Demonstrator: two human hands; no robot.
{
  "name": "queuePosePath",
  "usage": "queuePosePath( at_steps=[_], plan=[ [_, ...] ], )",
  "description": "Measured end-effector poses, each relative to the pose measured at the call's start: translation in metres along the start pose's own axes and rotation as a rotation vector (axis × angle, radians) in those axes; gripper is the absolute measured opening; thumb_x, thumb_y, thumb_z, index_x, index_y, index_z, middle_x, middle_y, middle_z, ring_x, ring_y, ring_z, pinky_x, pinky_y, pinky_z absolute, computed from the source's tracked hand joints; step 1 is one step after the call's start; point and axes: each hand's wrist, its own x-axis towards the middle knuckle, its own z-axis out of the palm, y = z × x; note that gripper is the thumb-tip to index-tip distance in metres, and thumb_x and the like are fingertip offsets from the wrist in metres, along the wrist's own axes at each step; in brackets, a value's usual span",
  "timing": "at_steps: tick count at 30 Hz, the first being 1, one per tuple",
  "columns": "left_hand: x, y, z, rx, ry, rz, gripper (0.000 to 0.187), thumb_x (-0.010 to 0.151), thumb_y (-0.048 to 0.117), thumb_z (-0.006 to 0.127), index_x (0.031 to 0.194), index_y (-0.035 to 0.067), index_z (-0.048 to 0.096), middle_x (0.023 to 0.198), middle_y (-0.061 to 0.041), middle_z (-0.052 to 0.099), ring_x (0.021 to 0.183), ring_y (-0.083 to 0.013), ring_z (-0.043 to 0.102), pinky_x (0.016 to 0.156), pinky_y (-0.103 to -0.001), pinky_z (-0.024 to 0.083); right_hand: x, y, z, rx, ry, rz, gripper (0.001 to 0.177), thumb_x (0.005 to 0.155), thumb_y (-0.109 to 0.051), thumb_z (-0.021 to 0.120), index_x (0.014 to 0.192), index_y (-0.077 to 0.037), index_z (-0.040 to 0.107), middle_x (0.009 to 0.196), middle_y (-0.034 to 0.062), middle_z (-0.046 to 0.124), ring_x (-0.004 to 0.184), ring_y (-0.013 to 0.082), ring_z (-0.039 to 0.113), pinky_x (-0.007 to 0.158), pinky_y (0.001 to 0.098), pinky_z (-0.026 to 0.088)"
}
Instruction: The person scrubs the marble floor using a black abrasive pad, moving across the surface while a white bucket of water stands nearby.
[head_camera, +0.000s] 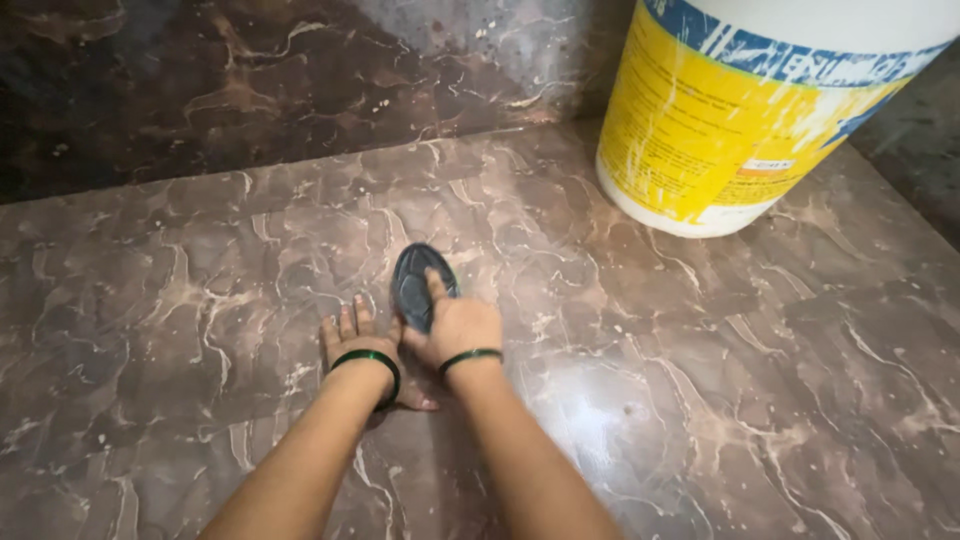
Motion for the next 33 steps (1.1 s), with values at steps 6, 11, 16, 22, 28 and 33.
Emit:
queuePosePath(
  at_steps=[6,11,16,22,28,33],
  plan=[
    [-0.001,-0.003,0.002,-0.068,0.060,0.031,0.161,0.049,0.087,0.084,0.164,0.033,-0.015,0.169,-0.026,-0.013,0.158,-0.0435,-0.006,0.125,-0.057,-0.002,0.024,0.118,-0.049,-0.035,-0.003,0.340,0.081,0.076,-0.073,0.066,0.128,-0.011,0.067,0.123,0.0204,0.071,0.115,0.0357,0.068,0.099,0.0441,0.053],
    [-0.004,-0.005,0.000,-0.042,0.057,0.034,0.162,0.048,0.087,0.084,0.164,0.032,-0.015,0.169,-0.028,-0.012,0.157,-0.0449,-0.004,0.124,-0.058,-0.002,0.005,0.217,-0.080,-0.148,0.133,0.471,0.105,0.077,-0.075,0.062,0.163,-0.026,0.028,0.125,0.0218,0.069,0.114,0.0399,0.067,0.094,0.0486,0.054],
    [-0.012,-0.007,0.001,-0.063,0.100,0.040,0.159,0.049,0.087,0.083,0.165,0.032,-0.010,0.170,-0.027,-0.008,0.157,-0.0441,-0.002,0.123,-0.061,-0.003,-0.013,0.209,-0.076,-0.176,0.076,0.583,0.102,0.080,-0.074,0.062,0.164,-0.028,0.026,0.128,0.0217,0.068,0.114,0.0385,0.068,0.092,0.0476,0.056],
    [-0.020,-0.001,0.022,-0.058,0.193,-0.014,0.143,0.058,0.087,0.078,0.165,0.025,0.008,0.170,-0.022,0.007,0.158,-0.0399,0.003,0.122,-0.063,-0.004,-0.032,0.118,-0.041,-0.204,-0.045,0.432,0.104,0.077,-0.072,0.068,0.163,-0.033,0.023,0.125,0.0195,0.068,0.109,0.0366,0.070,0.091,0.0470,0.057],
    [0.004,0.001,0.077,-0.401,0.640,-0.005,0.075,0.086,0.051,0.061,0.155,0.033,0.039,0.167,-0.010,0.030,0.146,-0.0348,0.037,0.117,-0.053,0.030,-0.076,0.008,0.007,-0.054,-0.102,0.188,0.106,0.077,-0.058,0.073,0.163,-0.022,0.023,0.106,0.0222,0.073,0.096,0.0378,0.072,0.087,0.0468,0.057],
    [-0.022,0.000,0.066,-0.898,0.524,0.059,0.068,0.090,0.065,0.055,0.152,0.036,0.047,0.160,-0.014,0.040,0.142,-0.0369,0.046,0.115,-0.048,0.041,-0.095,0.006,0.012,0.254,-0.052,0.006,0.109,0.076,-0.050,0.079,0.162,-0.019,0.019,0.108,0.0249,0.070,0.096,0.0423,0.069,0.086,0.0473,0.055]
  ],
)
